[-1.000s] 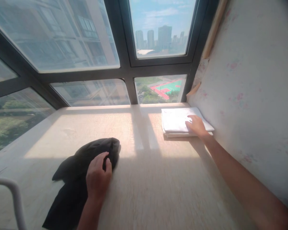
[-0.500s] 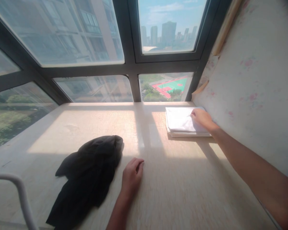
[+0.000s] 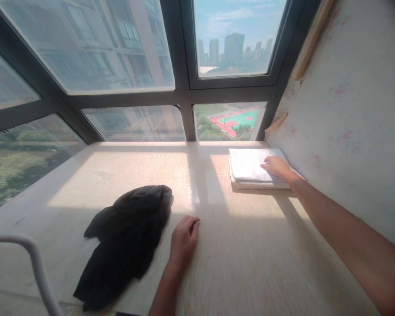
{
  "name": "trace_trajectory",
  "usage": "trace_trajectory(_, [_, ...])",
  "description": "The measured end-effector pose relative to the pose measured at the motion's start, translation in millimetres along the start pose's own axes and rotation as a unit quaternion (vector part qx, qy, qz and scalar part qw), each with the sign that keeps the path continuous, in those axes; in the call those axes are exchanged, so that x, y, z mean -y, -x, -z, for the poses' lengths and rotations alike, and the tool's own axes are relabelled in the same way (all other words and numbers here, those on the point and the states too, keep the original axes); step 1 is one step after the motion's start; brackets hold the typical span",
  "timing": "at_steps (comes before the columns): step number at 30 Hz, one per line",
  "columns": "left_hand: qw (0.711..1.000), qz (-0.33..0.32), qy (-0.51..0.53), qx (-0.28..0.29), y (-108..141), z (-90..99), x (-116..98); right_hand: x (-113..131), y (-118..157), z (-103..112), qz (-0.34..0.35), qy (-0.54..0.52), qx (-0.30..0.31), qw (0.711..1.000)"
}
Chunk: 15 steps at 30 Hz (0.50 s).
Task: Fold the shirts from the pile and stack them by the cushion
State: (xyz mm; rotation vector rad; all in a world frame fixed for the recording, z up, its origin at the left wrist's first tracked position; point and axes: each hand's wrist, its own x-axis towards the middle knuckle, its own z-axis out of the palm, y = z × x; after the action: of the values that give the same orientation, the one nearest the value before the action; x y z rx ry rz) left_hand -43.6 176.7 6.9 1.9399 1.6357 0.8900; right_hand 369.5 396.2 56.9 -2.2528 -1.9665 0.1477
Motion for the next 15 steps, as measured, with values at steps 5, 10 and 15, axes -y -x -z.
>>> trace_trajectory(5, [1.0, 0.002, -0.002, 0.0, -0.2, -0.5, 1.2, 5.8, 1.8, -1.5, -0.028, 0.006, 0.006, 1.0])
trace_trajectory(10, [1.0, 0.003, 0.003, 0.0, -0.8, -0.3, 1.1, 13.2, 8.5, 15.7, -0.039, 0.001, -0.036, 0.999])
trace_trajectory(15, [1.0, 0.002, 0.005, 0.0, -0.1, -0.4, 1.7, 31.8, 27.9, 66.5, -0.022, -0.026, -0.135, 0.99])
